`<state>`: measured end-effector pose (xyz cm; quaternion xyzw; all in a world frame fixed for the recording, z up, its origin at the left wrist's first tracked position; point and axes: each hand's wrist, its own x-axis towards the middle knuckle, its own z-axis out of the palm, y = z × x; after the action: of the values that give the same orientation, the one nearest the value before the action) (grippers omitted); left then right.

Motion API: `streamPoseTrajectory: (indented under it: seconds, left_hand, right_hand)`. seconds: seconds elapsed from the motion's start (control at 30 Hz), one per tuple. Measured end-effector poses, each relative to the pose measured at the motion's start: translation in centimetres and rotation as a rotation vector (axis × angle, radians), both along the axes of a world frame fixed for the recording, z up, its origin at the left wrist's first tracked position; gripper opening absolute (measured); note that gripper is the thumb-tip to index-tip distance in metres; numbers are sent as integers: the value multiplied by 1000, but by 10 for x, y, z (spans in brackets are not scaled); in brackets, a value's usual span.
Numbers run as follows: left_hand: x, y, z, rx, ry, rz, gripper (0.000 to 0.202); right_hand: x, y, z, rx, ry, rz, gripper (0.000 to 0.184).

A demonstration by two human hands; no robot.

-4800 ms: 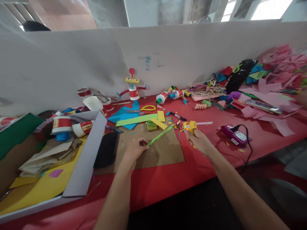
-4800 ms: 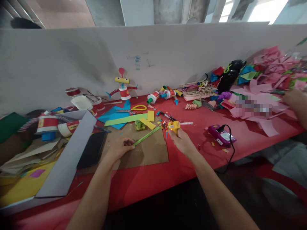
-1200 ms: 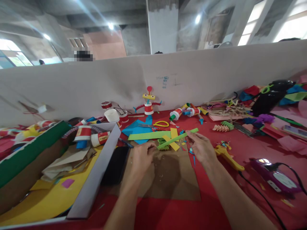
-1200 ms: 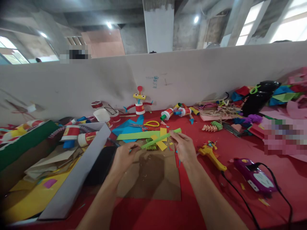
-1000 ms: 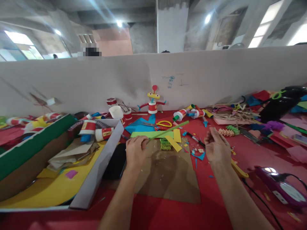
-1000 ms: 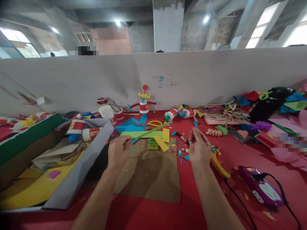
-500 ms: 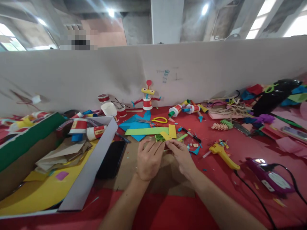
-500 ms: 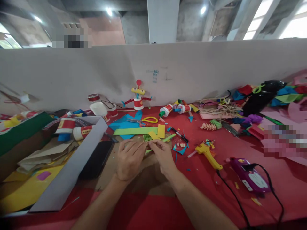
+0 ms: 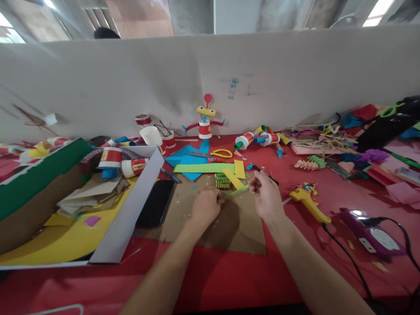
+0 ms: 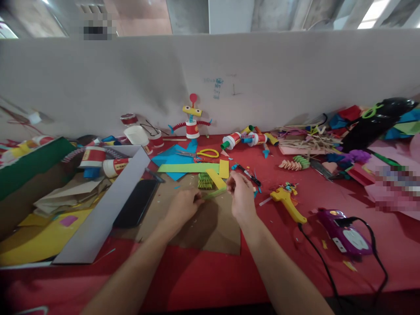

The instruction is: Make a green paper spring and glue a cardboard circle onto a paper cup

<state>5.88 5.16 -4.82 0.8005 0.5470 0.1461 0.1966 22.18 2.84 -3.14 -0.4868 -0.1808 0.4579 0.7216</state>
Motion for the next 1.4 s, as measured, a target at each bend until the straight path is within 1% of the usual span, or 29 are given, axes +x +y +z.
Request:
streamPoseTrajectory:
  seconds: [0.07,0.13,0.2,0.23,0.3,0.37,0.47,0.57,0.67,0.73,0.83,0.9,0.93,0.97,1.0,1.07,1.13,1.17,1.23,1.3,1.4]
  left_hand:
    - [-1,1,3,-29,-179,42,5]
    - [-1,2,8,-116,-465,77,5]
    - [-2,0,15,-293,-760,77,5]
    - [-1,-2,19,-398,-866,64,9]
    - [-1,-5,23,-542,-967,31,15]
    - [-3,-7,26,-613,-962,13,15]
    - [-9,-5,29,-679,-877,11,11]
    - [-20,0,34,-742,-782,-7,12]
    - [-32,5,39,-752,-725,-56,11]
    - [-37,8,40,-713,-776,-47,10]
    - [-39,11,40,-687,-909,70,11]
    - [-39,12,39,-694,-1027,145,12]
    - [-38,13,38,-699,-1098,167,13]
    - [-38,13,38,-708,-1174,177,15]
    - [-37,13,37,-725,-1245,180,18]
    - [-33,12,35,-776,-1344,178,22]
    - [-29,10,34,-811,-1377,169,23]
    - [-27,8,33,-814,-1372,164,22]
    - [-23,7,31,-796,-1344,156,21]
    - [-22,8,30,-770,-1338,170,17]
    - [-27,13,28,-725,-1390,243,17]
  right_hand:
    - [-5,-2,-3,-47,-122,56,27]
    - [-11,-3,-7,-74,-272,136,30]
    - [-18,-5,-11,-49,-373,277,28]
    - [-22,-7,-13,-22,-384,359,26]
    - [-29,-9,-16,21,-371,476,27]
    - [-31,-11,-16,34,-367,488,29]
    - [-22,-8,-13,-10,-349,400,26]
    - [-1,-1,-7,-62,-240,268,23]
    - [23,6,0,1,-77,71,23]
    - [36,9,3,57,4,-80,23]
    - [45,11,5,160,38,-267,21]
    - [43,10,4,200,16,-334,20]
    - [38,8,3,192,-11,-330,22]
    - [31,6,2,163,-57,-290,25]
    - [22,4,0,124,-119,-205,29]
    - [2,-2,-4,50,-296,67,31]
    - [-18,-9,-9,66,-477,350,28]
    - [-26,-12,-11,88,-556,461,25]
    - [-37,-16,-15,113,-653,603,22]
    - [-41,-18,-18,74,-649,686,24]
    - [-42,-21,-21,-28,-527,863,28]
